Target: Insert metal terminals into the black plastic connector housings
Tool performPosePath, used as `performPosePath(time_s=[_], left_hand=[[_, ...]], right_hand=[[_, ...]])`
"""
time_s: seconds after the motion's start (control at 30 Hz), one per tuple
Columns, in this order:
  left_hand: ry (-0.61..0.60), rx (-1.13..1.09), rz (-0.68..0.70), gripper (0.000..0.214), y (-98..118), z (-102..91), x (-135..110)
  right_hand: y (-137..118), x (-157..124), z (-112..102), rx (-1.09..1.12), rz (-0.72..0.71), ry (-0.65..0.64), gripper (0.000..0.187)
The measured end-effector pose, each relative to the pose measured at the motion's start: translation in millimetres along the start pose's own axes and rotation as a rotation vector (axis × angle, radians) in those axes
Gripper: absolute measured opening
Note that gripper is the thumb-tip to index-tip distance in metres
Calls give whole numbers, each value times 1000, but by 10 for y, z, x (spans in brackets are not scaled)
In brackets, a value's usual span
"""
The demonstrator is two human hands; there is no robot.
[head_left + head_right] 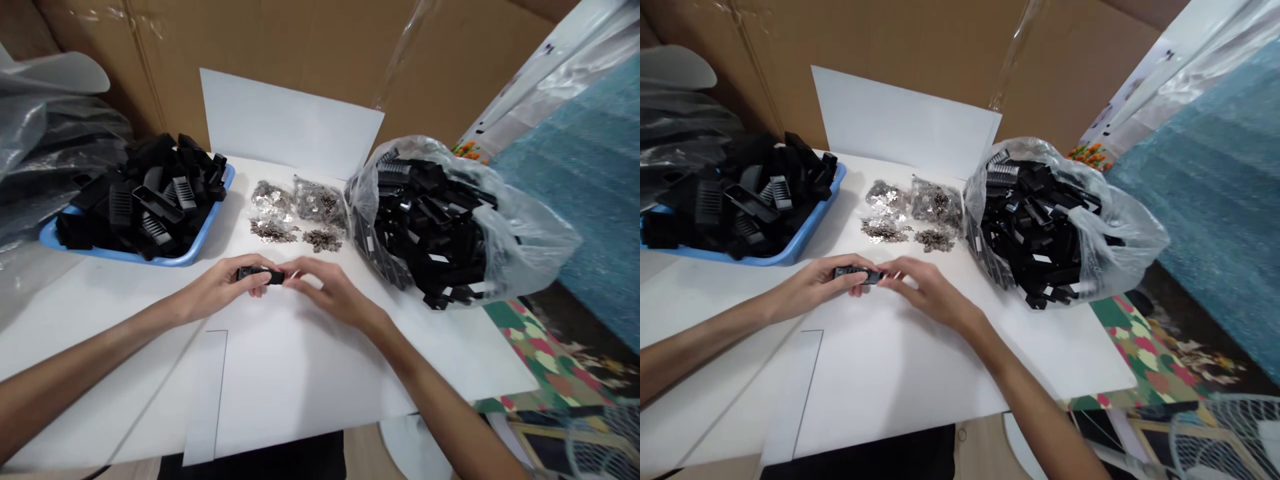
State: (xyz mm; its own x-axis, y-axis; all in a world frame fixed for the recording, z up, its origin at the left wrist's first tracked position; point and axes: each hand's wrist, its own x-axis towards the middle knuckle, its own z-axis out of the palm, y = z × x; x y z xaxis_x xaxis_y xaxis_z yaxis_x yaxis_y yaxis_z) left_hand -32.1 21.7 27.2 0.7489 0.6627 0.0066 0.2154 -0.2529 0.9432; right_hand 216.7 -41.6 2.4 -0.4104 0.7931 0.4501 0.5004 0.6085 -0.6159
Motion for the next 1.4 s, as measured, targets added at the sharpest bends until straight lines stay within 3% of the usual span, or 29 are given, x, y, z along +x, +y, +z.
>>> performPosePath(time_s=[0.13, 0.23, 0.37, 0.53, 0.63, 0.73, 0.87, 1.03, 1.23, 1.4], left_hand=[[7, -208, -66, 39, 12, 68, -22], [-41, -378, -112, 32, 24, 120, -56], [-63, -590, -143, 30, -16, 158, -91], [-17, -685, -180, 44, -20, 193, -108], [-16, -716, -168, 36, 29, 215, -96], [-9, -733, -129, 25, 69, 231, -73], [-2, -755, -163, 31, 71, 241, -50], [26, -767, -223, 39, 46, 252, -35], [-16, -704, -291, 47, 44, 239, -29], [-30, -682, -296, 41, 42, 208, -30]], right_hand=[[250, 151, 29, -331, 184, 210, 38], [374, 135, 164, -584, 233, 154, 44], [404, 78, 288, -710, 160, 90, 43], [393, 103, 269, -634, 92, 257, 25], [379, 96, 241, -595, 98, 344, 22], [349, 43, 243, -581, 105, 306, 23], [336, -14, 274, -536, 146, 211, 30], [386, 41, 297, -470, 167, 262, 29], [394, 103, 307, -493, 189, 200, 32], [363, 145, 293, -415, 232, 259, 22]])
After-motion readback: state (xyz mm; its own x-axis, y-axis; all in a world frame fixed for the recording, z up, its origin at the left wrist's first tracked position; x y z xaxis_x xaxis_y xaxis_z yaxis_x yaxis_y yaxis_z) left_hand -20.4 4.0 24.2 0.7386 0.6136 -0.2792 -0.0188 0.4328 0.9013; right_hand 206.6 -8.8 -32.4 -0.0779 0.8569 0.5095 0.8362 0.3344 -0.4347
